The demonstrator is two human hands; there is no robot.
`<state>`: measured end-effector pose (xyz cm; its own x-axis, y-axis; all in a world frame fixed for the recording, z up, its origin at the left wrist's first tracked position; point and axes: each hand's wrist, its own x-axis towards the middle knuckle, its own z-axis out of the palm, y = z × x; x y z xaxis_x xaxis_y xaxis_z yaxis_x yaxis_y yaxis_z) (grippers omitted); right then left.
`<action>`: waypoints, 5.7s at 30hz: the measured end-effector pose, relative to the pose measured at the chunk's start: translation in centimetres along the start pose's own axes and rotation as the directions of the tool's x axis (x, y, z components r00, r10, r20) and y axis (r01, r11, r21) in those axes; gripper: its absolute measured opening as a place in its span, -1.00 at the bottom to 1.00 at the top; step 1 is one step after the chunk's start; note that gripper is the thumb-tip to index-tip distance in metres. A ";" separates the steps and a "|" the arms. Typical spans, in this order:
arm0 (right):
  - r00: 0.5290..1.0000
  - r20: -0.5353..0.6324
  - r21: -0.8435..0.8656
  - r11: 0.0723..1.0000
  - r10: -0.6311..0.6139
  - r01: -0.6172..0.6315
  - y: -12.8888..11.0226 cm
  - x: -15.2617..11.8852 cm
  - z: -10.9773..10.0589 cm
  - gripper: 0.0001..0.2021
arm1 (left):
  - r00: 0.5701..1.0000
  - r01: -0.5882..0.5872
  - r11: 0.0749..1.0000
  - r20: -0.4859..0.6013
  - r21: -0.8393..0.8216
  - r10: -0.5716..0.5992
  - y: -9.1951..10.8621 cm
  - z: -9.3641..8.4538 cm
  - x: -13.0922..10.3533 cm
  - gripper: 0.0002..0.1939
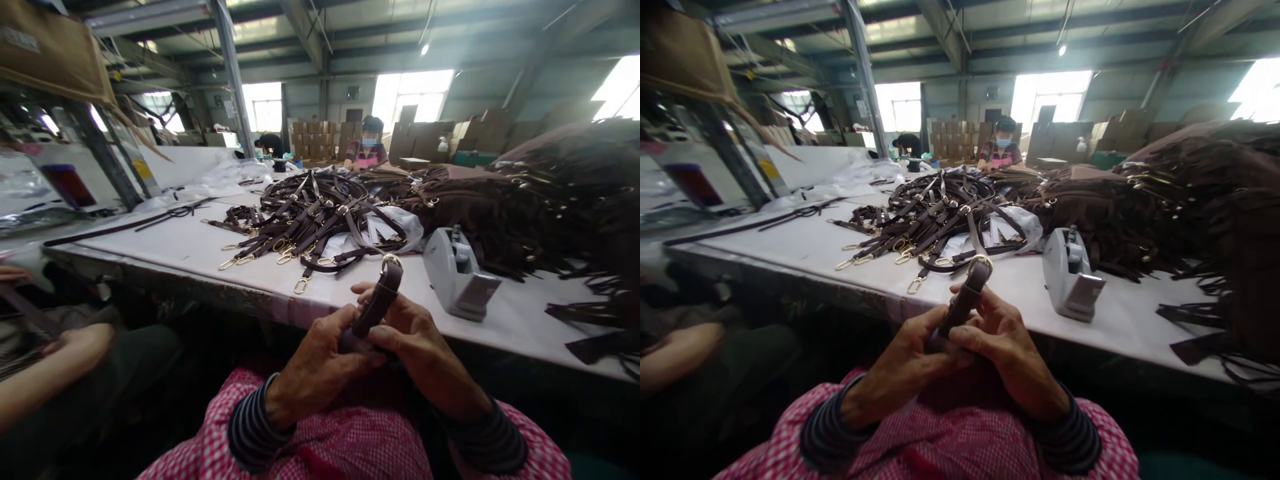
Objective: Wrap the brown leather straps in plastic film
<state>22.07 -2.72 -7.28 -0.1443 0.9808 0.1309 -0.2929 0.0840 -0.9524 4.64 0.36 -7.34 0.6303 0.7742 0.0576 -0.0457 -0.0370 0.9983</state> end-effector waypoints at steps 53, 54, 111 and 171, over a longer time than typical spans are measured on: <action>0.991 0.078 -0.327 0.937 -0.105 0.125 -2.1 -4.3 -2.5 -0.90 | 0.854 0.389 0.913 0.419 -0.125 -0.307 -4.5 -2.1 -0.7 -0.59; 0.993 0.074 -0.334 0.936 -0.093 0.113 -2.3 -4.2 -2.6 -0.91 | 0.852 0.402 0.904 0.421 -0.147 -0.310 -4.7 -2.2 -0.6 -0.59; 0.992 -0.121 -0.243 0.970 -0.048 0.017 -0.5 -1.7 -2.1 -0.84 | 0.993 0.074 0.996 0.094 0.046 -0.078 -1.9 0.4 1.2 -0.52; 0.997 0.040 -0.270 0.961 0.067 -0.054 0.5 0.7 -1.1 -0.63 | 0.998 -0.058 0.996 -0.041 -0.068 0.056 -3.1 -0.4 2.2 -0.43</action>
<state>22.90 -1.77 -7.94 -0.2011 0.9765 0.0779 -0.0184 0.0757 -0.9970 5.87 2.43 -10.28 0.5948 0.7960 0.1125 -0.1349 -0.0391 0.9901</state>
